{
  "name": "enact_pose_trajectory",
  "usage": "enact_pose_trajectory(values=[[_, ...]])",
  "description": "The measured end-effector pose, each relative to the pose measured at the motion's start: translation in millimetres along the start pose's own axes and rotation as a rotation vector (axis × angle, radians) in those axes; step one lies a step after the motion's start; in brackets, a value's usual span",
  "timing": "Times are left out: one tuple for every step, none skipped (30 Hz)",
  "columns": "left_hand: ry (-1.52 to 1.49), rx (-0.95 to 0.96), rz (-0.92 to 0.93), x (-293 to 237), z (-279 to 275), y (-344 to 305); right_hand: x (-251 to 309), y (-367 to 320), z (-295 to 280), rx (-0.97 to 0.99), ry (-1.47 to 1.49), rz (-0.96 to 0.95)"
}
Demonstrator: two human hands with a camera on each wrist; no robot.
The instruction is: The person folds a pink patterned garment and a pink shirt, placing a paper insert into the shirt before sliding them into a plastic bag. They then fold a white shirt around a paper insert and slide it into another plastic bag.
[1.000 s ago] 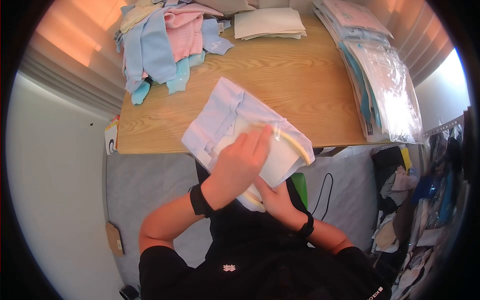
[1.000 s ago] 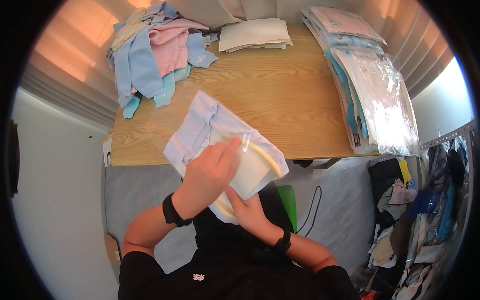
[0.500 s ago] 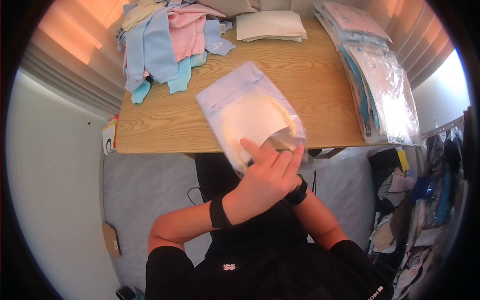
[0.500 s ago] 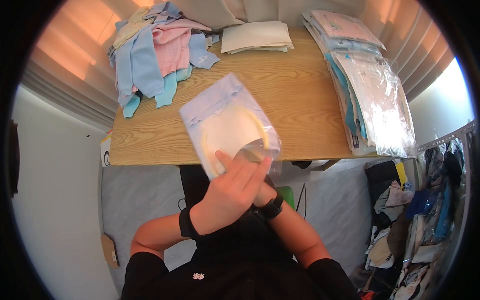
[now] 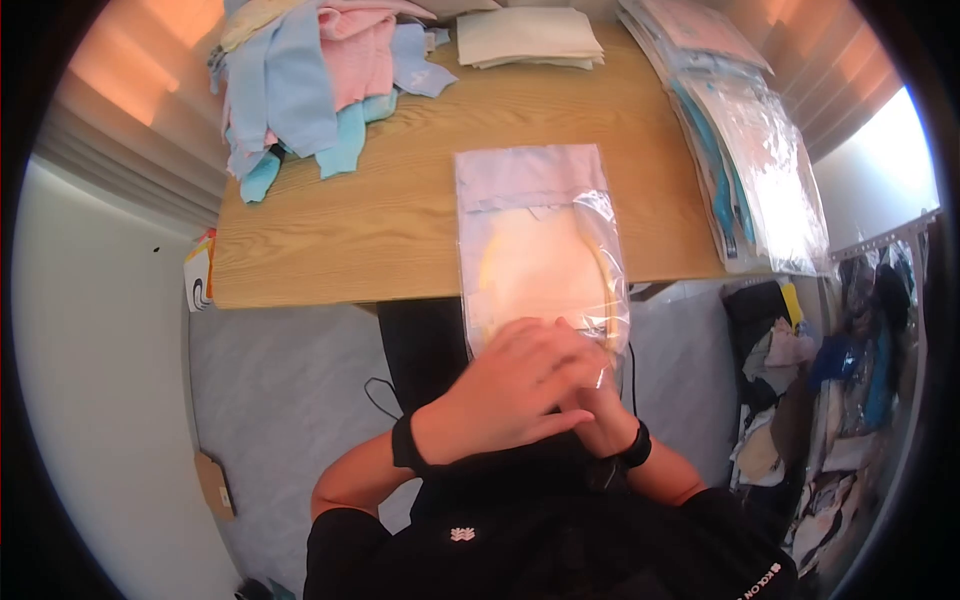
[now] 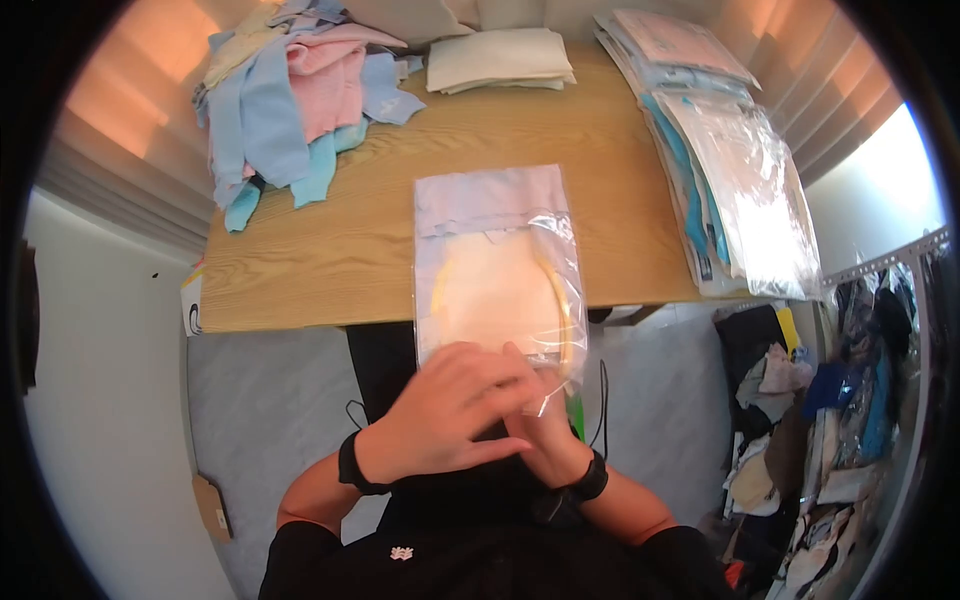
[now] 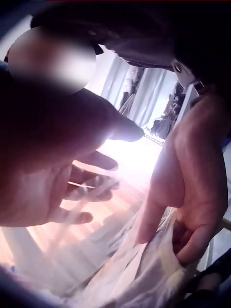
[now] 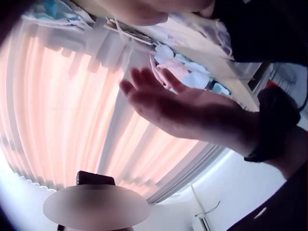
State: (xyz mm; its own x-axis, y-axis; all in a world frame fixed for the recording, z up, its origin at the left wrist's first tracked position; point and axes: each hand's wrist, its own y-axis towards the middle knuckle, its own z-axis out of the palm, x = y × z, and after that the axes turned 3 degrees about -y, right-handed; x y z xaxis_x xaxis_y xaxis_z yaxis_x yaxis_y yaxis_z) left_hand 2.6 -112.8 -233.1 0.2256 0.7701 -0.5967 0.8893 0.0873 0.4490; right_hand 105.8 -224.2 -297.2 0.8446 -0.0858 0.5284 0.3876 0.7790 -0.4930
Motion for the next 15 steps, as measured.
enact_pose_trajectory(values=[[-0.009, -0.151, -0.116, 1, 0, -13, -3, 3, -4, -0.025, -0.026, -0.021], [-0.016, -0.299, -0.227, 6, 2, -28, -5, 6, -9, -0.049, -0.051, -0.048], [-0.114, -0.463, -0.427, 16, 7, -43, -5, 5, -17, -0.045, -0.08, -0.042], [-0.21, -0.62, -0.634, 27, 14, -58, -6, 4, -22, -0.032, -0.065, -0.049], [-0.536, -0.687, -0.771, 37, 20, -71, -5, 5, -24, -0.019, -0.049, -0.057], [-0.864, -0.744, -0.905, 42, 23, -76, -6, 5, -26, -0.003, -0.034, -0.067], [-1.05, -0.702, -1.024, 40, 24, -77, -8, 5, -30, -0.033, -0.039, -0.064], [-1.177, -0.588, -1.073, 44, 31, -77, -11, 4, -34, -0.06, -0.049, -0.059], [-1.215, -0.532, -1.055, 43, 40, -76, -11, 4, -37, -0.083, -0.062, -0.05], [-1.251, -0.48, -1.039, 40, 49, -75, -10, 5, -38, -0.107, -0.168, -0.052], [-1.184, -0.464, -1.029, 42, 52, -71, -6, 6, -40, -0.131, -0.275, -0.051], [-1.116, -0.448, -1.019, 46, 53, -64, -4, 6, -42, -0.154, -0.381, -0.05], [-1.046, -0.43, -1.01, 47, 55, -61, -1, 3, -44, -0.153, -0.418, 0.001], [-0.985, -0.491, -0.999, 47, 57, -60, 3, -1, -46, -0.148, -0.451, 0.049], [-0.924, -0.552, -0.981, 49, 60, -58, 8, -2, -48, -0.141, -0.486, 0.091]])
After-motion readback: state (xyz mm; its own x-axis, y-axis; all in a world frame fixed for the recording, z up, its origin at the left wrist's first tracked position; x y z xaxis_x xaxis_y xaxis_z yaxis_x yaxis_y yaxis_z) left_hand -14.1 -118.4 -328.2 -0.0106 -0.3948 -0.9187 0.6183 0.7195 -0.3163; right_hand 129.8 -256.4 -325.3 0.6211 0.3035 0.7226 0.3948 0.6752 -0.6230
